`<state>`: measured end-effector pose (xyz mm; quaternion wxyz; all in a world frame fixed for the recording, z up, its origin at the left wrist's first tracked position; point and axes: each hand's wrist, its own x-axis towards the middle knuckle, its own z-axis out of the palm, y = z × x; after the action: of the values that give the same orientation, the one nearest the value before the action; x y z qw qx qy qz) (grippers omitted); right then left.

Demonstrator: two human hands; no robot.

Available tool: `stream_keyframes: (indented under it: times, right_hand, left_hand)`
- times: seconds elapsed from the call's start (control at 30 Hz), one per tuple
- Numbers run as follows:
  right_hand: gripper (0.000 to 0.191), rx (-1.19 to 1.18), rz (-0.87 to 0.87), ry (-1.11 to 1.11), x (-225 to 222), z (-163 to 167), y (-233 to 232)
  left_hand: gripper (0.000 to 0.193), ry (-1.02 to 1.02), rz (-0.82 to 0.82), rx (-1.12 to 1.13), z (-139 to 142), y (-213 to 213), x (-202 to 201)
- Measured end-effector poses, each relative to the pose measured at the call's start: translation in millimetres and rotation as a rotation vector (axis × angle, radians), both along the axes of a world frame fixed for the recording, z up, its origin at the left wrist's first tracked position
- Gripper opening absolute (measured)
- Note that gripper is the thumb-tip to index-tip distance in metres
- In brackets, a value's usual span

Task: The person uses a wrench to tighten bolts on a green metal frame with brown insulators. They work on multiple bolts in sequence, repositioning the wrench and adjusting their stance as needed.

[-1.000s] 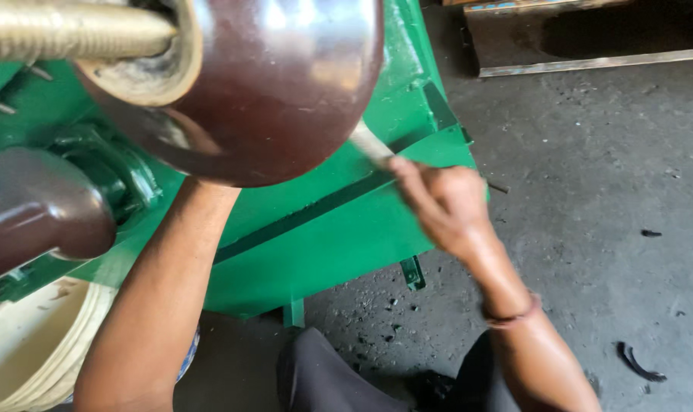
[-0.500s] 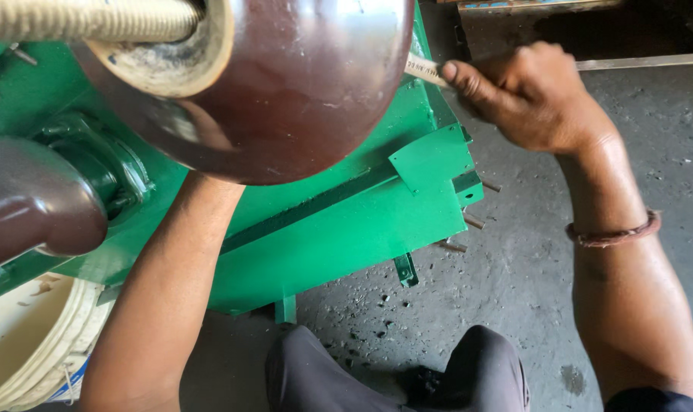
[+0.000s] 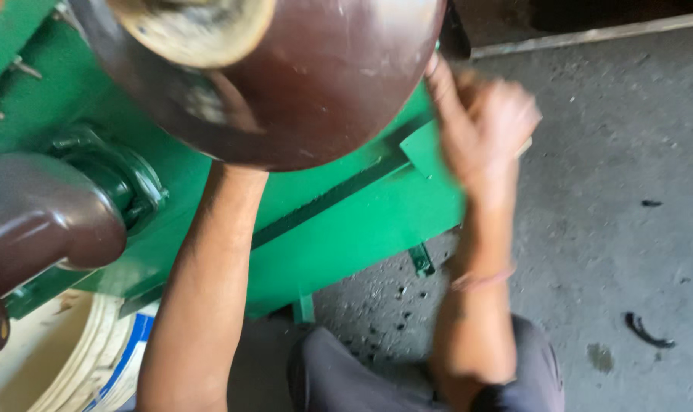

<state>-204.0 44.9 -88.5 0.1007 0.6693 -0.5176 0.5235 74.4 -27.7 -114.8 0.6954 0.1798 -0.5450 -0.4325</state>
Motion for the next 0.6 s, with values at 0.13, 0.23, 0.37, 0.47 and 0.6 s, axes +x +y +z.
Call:
stream_keyframes:
  times: [0.13,0.23,0.37,0.47,0.6]
  right_hand:
    - [0.061,0.135,0.052,-0.174,6.1,-40.5,-8.5]
    - [0.06,0.006,0.163,0.054,-26.6,-41.2,-33.9]
    - [0.078,0.051,0.029,0.514,-75.7,10.5,-74.0]
    - [0.076,0.01,0.207,0.67,-86.4,47.6,-97.1]
    - [0.066,-0.236,0.341,0.71,-83.7,65.9,-107.2]
  left_hand:
    - [0.037,-0.031,0.01,0.053,-0.5,2.4,-4.1]
    - [0.037,-0.046,0.01,0.08,-1.4,9.1,-3.3]
    - [0.036,-0.05,0.017,0.087,-1.4,8.1,-4.0]
    - [0.035,-0.048,0.027,0.091,-3.3,7.4,-2.9]
    - [0.035,-0.036,0.044,0.094,-6.4,7.8,0.4]
